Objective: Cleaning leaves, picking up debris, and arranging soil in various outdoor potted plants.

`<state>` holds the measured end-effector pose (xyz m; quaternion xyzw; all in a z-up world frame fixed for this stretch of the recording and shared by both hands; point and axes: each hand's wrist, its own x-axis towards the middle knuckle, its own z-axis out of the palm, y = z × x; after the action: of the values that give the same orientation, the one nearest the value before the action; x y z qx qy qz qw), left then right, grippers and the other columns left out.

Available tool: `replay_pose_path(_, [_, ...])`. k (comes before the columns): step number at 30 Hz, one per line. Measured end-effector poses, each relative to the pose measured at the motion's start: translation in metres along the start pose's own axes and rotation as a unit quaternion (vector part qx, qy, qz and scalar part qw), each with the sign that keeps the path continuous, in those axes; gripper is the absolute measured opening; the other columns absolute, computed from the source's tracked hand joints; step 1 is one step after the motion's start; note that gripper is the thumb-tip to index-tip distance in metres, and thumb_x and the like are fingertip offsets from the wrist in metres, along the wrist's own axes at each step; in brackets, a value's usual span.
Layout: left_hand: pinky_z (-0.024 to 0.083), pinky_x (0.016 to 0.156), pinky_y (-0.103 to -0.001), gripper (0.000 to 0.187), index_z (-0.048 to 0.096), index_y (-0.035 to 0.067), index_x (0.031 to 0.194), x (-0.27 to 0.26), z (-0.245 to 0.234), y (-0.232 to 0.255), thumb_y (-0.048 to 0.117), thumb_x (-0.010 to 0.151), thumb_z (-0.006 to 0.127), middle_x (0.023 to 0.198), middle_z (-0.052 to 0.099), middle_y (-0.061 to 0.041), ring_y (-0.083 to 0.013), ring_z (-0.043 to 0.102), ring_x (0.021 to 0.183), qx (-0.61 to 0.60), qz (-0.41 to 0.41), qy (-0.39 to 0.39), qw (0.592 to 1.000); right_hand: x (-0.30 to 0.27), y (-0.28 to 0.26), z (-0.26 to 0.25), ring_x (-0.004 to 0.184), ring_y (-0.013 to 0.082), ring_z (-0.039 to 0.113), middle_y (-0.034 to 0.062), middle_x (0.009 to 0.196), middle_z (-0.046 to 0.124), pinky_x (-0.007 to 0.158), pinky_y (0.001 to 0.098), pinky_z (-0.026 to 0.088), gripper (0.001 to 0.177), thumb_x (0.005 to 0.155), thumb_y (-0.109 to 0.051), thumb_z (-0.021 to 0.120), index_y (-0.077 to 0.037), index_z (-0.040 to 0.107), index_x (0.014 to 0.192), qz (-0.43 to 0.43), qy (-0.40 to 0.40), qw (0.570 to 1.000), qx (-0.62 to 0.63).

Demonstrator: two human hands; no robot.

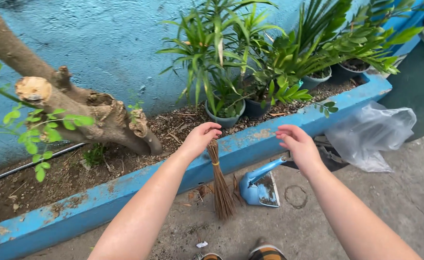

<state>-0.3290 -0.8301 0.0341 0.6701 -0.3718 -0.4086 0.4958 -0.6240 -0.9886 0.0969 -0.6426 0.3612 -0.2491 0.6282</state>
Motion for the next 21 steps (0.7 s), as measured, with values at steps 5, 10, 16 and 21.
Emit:
replay_pose_path(5, [0.053, 0.097, -0.033, 0.031, 0.066, 0.005, 0.128, 0.023, 0.064, 0.048, 0.017, 0.102, 0.055, 0.117, 0.074, -0.006, -0.015, 0.069, 0.11, 0.033, 0.013, -0.026, 0.999, 0.031, 0.011, -0.072, 0.116, 0.0162, 0.065, 0.0075, 0.122, 0.068, 0.098, 0.0321, 0.053, 0.029, 0.1, -0.009, 0.055, -0.004, 0.062, 0.128, 0.006, 0.011, 1.0, 0.007])
replay_pose_path(10, [0.054, 0.098, -0.032, 0.03, 0.068, 0.003, 0.125, 0.085, 0.144, 0.054, 0.017, 0.101, 0.056, 0.115, 0.076, -0.006, -0.0135, 0.07, 0.11, 0.042, 0.069, -0.009, 0.997, 0.09, 0.027, -0.16, 0.114, 0.0163, 0.064, 0.0078, 0.121, 0.068, 0.097, 0.0321, 0.052, 0.028, 0.101, -0.008, 0.056, -0.003, 0.062, 0.128, 0.01, -0.036, 0.999, 0.011])
replay_pose_path(16, [0.055, 0.092, -0.033, 0.031, 0.068, 0.009, 0.126, 0.148, 0.221, 0.062, 0.019, 0.098, 0.06, 0.114, 0.077, -0.007, -0.0166, 0.072, 0.107, 0.119, 0.042, 0.012, 0.992, 0.152, 0.022, -0.231, 0.113, 0.0154, 0.066, 0.0062, 0.119, 0.07, 0.095, 0.0305, 0.053, 0.029, 0.1, -0.008, 0.057, -0.003, 0.062, 0.129, 0.006, -0.069, 0.997, -0.041])
replay_pose_path(21, [0.054, 0.091, -0.034, 0.033, 0.067, 0.012, 0.13, 0.177, 0.246, 0.097, 0.02, 0.1, 0.058, 0.115, 0.075, -0.009, -0.02, 0.07, 0.105, 0.136, 0.011, 0.022, 0.99, 0.217, 0.036, -0.256, 0.111, 0.0164, 0.067, 0.009, 0.117, 0.07, 0.093, 0.0306, 0.055, 0.029, 0.099, -0.007, 0.059, -0.001, 0.064, 0.127, -0.02, -0.103, 0.993, -0.061])
